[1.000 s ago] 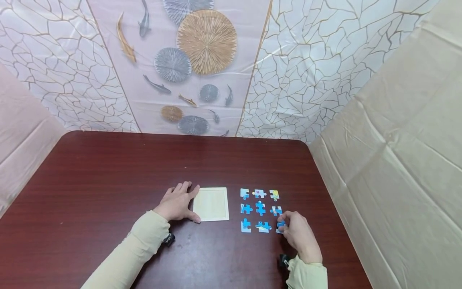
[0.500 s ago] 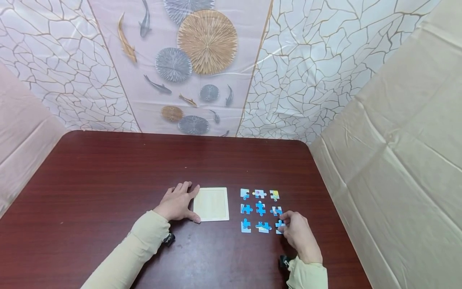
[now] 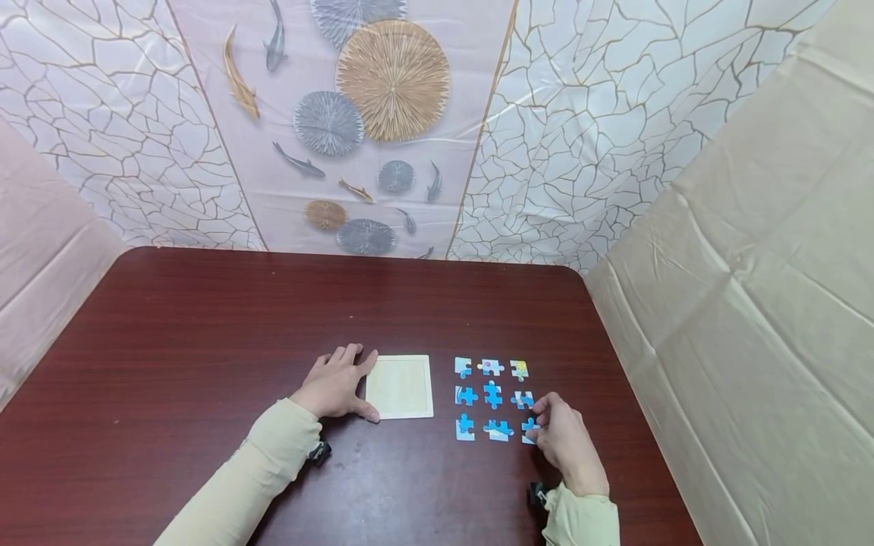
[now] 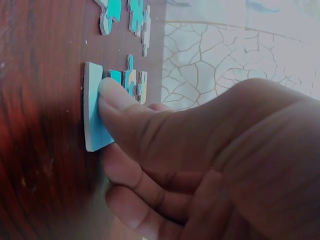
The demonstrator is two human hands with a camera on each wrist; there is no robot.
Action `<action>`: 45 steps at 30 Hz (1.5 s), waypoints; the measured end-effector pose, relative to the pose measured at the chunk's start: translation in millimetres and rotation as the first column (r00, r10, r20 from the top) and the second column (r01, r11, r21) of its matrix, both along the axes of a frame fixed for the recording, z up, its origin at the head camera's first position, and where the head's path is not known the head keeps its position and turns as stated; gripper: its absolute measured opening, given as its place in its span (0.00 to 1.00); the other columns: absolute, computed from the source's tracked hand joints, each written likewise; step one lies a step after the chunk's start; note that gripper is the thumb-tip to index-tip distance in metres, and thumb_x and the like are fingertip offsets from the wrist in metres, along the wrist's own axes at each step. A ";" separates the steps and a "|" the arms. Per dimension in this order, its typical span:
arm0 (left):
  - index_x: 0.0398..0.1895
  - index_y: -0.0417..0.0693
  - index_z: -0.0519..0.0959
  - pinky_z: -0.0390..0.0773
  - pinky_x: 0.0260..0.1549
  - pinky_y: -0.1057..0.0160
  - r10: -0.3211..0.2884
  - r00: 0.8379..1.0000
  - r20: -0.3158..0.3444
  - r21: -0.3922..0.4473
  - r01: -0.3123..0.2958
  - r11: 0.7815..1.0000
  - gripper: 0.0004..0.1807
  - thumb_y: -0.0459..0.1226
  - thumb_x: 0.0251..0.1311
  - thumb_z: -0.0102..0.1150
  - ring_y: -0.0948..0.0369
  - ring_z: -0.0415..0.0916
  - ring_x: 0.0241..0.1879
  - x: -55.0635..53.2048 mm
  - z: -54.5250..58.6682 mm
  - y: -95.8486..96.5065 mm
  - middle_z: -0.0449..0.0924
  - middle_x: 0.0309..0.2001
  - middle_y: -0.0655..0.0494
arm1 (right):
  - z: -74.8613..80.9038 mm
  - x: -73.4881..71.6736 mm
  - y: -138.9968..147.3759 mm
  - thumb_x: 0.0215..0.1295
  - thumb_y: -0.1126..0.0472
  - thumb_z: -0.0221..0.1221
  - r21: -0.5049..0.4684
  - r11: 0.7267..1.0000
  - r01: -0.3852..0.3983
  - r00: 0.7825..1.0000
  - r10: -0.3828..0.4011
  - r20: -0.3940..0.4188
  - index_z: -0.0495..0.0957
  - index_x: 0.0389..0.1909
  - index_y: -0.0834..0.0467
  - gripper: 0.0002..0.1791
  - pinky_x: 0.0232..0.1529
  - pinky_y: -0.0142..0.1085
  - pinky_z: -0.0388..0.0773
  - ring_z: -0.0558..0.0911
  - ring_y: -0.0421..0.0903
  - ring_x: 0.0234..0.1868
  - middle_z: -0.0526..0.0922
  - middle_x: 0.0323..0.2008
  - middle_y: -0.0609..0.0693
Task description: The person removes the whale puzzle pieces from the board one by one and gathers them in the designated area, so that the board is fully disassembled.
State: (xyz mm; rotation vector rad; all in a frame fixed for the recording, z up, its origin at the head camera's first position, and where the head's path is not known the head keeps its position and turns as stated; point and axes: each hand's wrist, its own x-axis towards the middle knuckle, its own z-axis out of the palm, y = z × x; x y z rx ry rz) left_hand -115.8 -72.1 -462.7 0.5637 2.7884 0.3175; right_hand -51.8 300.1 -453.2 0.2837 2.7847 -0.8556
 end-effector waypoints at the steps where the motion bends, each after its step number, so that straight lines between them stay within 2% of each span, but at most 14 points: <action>1: 0.75 0.51 0.59 0.59 0.60 0.42 0.000 1.000 0.000 0.001 0.000 1.000 0.63 0.69 0.34 0.69 0.49 0.57 0.67 0.0 -0.1 0.1 0.58 0.69 0.45 | 0.0 0.0 0.3 0.46 0.82 0.61 0.013 1.000 -0.008 1.000 0.008 -0.005 0.72 0.39 0.65 0.18 0.34 0.40 0.74 0.79 0.47 0.30 0.75 0.30 0.54; 7: 0.75 0.51 0.59 0.59 0.60 0.42 0.001 1.000 -0.001 0.002 -0.001 1.000 0.63 0.69 0.34 0.69 0.49 0.57 0.67 -0.4 -0.4 0.5 0.58 0.69 0.45 | 0.4 -1.3 1.1 0.46 0.82 0.62 0.029 0.999 -0.037 0.999 0.038 -0.025 0.72 0.38 0.65 0.18 0.33 0.40 0.74 0.77 0.46 0.29 0.75 0.29 0.54; 12: 0.75 0.51 0.59 0.59 0.60 0.42 0.003 1.000 0.003 0.002 -0.003 1.000 0.63 0.68 0.35 0.70 0.48 0.57 0.67 -0.9 -0.3 0.9 0.58 0.69 0.45 | 1.2 -1.5 -0.1 0.46 0.81 0.63 0.030 0.999 -0.033 0.999 0.033 -0.008 0.72 0.38 0.65 0.19 0.33 0.39 0.73 0.76 0.46 0.29 0.75 0.30 0.53; 20: 0.75 0.51 0.59 0.59 0.60 0.42 0.006 1.000 0.005 0.005 -0.006 1.000 0.63 0.68 0.34 0.71 0.49 0.57 0.67 -0.7 -1.4 2.4 0.58 0.68 0.45 | 0.0 0.6 -0.2 0.43 0.88 0.54 -0.062 0.998 -0.005 1.000 0.006 0.014 0.69 0.40 0.67 0.22 0.31 0.38 0.74 0.77 0.47 0.30 0.71 0.32 0.57; 25: 0.75 0.51 0.59 0.58 0.60 0.42 0.005 1.000 0.014 0.008 -0.005 1.000 0.63 0.67 0.35 0.71 0.49 0.56 0.67 0.0 -0.5 2.6 0.58 0.69 0.45 | 1.8 1.4 2.0 0.47 0.82 0.63 0.008 1.000 -0.010 1.000 0.010 0.006 0.71 0.40 0.66 0.19 0.32 0.39 0.73 0.75 0.47 0.30 0.73 0.30 0.55; 28: 0.75 0.51 0.58 0.58 0.61 0.42 0.003 1.000 0.015 0.007 -0.003 1.000 0.63 0.68 0.35 0.70 0.49 0.56 0.67 -0.2 -0.6 2.9 0.57 0.69 0.45 | 2.6 1.4 3.5 0.49 0.78 0.66 0.016 1.000 0.022 0.999 -0.023 0.028 0.71 0.40 0.66 0.19 0.30 0.38 0.72 0.74 0.46 0.28 0.74 0.27 0.53; 31: 0.75 0.51 0.58 0.58 0.61 0.42 0.003 1.000 0.018 0.005 -0.003 1.000 0.63 0.68 0.35 0.70 0.49 0.56 0.67 -0.2 -0.4 2.7 0.57 0.69 0.46 | 2.8 2.1 4.0 0.51 0.77 0.66 -0.002 0.999 0.051 0.998 -0.050 0.049 0.70 0.41 0.66 0.18 0.29 0.38 0.71 0.74 0.46 0.26 0.74 0.24 0.52; 38: 0.75 0.51 0.58 0.59 0.60 0.43 0.001 1.000 0.015 0.009 -0.001 1.000 0.62 0.67 0.36 0.70 0.49 0.57 0.67 -3.5 -0.1 1.3 0.58 0.69 0.45 | 1.3 1.9 2.3 0.52 0.78 0.59 0.001 1.000 0.030 1.000 -0.030 -0.009 0.72 0.39 0.66 0.14 0.29 0.38 0.72 0.77 0.45 0.28 0.75 0.26 0.52; 45: 0.76 0.52 0.58 0.61 0.58 0.44 -0.008 1.000 0.026 0.016 0.007 1.000 0.63 0.68 0.36 0.70 0.49 0.57 0.65 -9.1 -5.3 1.4 0.58 0.68 0.45 | 0.1 1.0 -4.3 0.53 0.73 0.65 0.046 0.997 0.066 0.998 -0.065 -0.024 0.72 0.36 0.66 0.12 0.27 0.38 0.73 0.75 0.46 0.25 0.76 0.25 0.53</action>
